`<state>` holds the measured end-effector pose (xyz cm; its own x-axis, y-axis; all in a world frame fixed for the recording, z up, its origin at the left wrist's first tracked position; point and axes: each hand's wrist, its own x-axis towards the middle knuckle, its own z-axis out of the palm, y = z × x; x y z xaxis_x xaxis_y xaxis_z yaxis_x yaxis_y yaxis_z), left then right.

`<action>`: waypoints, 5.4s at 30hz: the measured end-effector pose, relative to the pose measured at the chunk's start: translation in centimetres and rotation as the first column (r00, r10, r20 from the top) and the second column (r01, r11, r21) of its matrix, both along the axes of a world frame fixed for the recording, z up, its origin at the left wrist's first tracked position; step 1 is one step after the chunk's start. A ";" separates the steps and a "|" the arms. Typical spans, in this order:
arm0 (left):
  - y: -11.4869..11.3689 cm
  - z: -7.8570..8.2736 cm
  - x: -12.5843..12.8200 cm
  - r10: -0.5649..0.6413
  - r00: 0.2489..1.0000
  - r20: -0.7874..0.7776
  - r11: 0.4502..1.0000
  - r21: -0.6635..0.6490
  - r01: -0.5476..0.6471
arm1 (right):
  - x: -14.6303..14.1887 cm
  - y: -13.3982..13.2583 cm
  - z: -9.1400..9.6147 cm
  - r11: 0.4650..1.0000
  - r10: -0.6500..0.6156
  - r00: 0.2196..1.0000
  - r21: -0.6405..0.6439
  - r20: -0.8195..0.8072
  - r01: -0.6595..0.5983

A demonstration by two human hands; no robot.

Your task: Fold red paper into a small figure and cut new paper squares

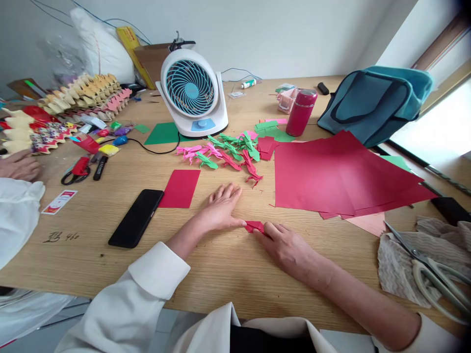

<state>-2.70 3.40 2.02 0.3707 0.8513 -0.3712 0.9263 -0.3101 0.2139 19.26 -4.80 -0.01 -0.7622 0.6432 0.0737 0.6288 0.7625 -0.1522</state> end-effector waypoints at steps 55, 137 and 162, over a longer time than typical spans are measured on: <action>-5.3 -2.7 1.9 -0.295 0.768 0.569 0.782 0.605 -0.148 | 0.0 -0.7 0.2 0.888 -0.394 0.881 -0.356 -0.262 0.291; -5.4 -2.3 5.7 0.086 0.567 0.820 0.972 0.056 -0.230 | 1.5 1.7 -0.7 0.603 -0.775 0.287 -0.794 -0.563 0.073; -4.9 -1.7 4.6 -0.011 0.691 0.723 0.994 0.080 -0.068 | 1.8 0.6 -0.2 0.991 -0.096 0.972 0.074 -0.216 0.114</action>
